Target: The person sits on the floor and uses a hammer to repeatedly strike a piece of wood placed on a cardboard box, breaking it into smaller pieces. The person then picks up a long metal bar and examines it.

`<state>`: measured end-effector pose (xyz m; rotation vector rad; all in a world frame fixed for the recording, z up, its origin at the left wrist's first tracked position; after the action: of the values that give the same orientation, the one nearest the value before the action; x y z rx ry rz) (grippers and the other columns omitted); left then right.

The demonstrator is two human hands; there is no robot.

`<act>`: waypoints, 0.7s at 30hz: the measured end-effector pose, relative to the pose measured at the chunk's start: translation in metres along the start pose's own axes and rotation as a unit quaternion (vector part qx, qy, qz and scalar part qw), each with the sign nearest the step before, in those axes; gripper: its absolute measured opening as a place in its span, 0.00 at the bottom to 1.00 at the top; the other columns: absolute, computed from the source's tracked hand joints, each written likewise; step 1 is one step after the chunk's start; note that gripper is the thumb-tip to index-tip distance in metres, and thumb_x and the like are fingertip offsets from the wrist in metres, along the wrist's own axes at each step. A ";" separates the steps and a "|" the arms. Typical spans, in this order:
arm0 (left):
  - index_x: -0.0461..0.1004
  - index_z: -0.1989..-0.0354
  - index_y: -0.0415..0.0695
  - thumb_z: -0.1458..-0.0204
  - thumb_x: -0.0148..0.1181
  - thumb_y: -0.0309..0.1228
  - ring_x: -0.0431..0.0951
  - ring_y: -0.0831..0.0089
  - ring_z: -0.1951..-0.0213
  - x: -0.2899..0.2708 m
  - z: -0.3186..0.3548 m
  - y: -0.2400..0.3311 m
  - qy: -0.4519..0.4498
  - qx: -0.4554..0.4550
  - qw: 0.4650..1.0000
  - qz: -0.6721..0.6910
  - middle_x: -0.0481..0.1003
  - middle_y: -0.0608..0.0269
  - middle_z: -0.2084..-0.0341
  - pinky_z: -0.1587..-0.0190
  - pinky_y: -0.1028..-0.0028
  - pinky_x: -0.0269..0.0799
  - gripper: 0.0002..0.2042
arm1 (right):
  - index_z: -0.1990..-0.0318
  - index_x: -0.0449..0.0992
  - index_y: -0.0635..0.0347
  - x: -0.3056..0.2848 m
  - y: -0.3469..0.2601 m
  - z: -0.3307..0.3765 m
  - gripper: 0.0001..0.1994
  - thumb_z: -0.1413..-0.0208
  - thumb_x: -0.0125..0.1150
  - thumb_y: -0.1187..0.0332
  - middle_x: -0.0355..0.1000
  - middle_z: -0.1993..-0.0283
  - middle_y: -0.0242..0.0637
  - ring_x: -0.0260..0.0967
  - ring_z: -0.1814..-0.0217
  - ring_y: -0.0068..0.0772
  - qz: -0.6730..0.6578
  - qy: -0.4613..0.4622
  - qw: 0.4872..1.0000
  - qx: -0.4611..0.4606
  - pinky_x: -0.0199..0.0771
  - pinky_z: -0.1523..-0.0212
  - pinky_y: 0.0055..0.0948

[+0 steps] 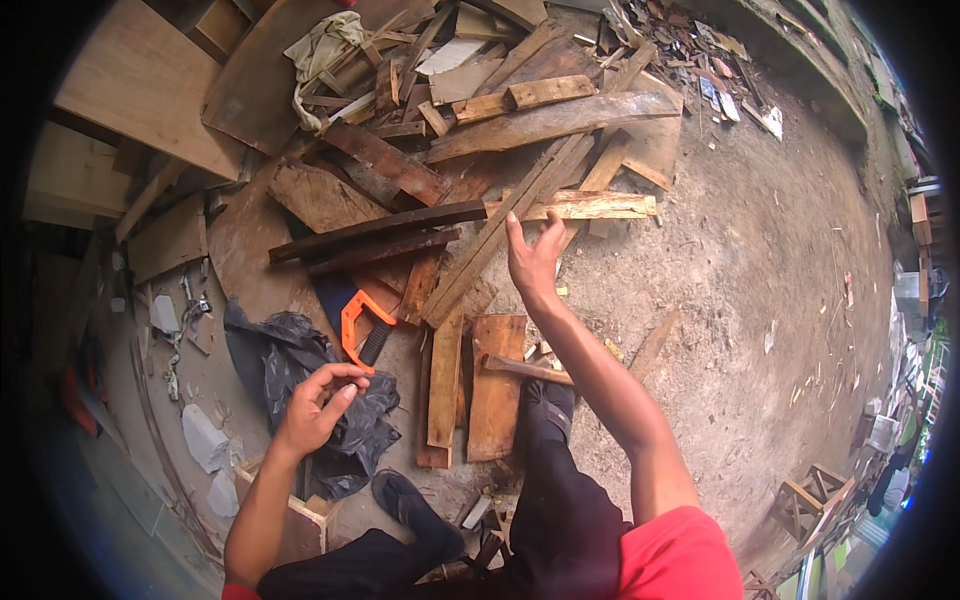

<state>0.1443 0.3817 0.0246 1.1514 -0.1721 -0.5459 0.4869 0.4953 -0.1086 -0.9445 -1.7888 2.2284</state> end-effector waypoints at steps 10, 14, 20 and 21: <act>0.73 0.49 0.36 0.40 0.56 0.26 0.80 0.71 0.53 0.004 -0.005 0.016 0.016 0.028 0.999 -0.041 0.79 0.57 0.58 0.49 0.71 0.73 0.12 | 0.47 0.67 0.73 0.054 0.058 -0.011 0.35 0.51 0.75 0.52 0.73 0.56 0.45 0.71 0.58 0.33 -0.163 -0.139 0.939 0.269 0.72 0.63 0.34; 0.73 0.49 0.36 0.40 0.56 0.26 0.80 0.71 0.53 0.003 -0.005 0.010 0.024 0.031 0.999 -0.029 0.79 0.57 0.58 0.49 0.71 0.74 0.12 | 0.46 0.68 0.65 0.037 0.059 0.006 0.29 0.47 0.72 0.55 0.74 0.56 0.36 0.72 0.57 0.29 -0.266 -0.138 0.922 0.245 0.71 0.61 0.32; 0.73 0.49 0.36 0.39 0.56 0.27 0.80 0.72 0.53 0.008 -0.005 0.013 0.007 0.026 0.998 -0.050 0.79 0.57 0.58 0.49 0.72 0.74 0.12 | 0.48 0.66 0.63 -0.013 0.063 0.022 0.21 0.40 0.56 0.57 0.72 0.60 0.39 0.73 0.58 0.33 -0.441 -0.134 0.852 0.248 0.76 0.53 0.36; 0.73 0.49 0.36 0.39 0.56 0.27 0.80 0.72 0.53 0.009 -0.005 0.014 0.006 0.027 0.998 -0.048 0.79 0.56 0.58 0.49 0.72 0.74 0.12 | 0.48 0.66 0.62 -0.020 0.061 0.024 0.21 0.39 0.54 0.55 0.71 0.61 0.37 0.72 0.60 0.31 -0.467 -0.125 0.833 0.268 0.76 0.55 0.34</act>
<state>0.1581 0.3854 0.0338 1.2195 -0.1219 -0.6227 0.5066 0.4481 -0.1538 0.3179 -1.1342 1.9727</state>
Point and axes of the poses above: each hand's wrist, its own z-axis away from the middle knuckle, its own x-axis out of the palm, y = z × x, the point moved 6 cm from there along -z, towards the middle knuckle
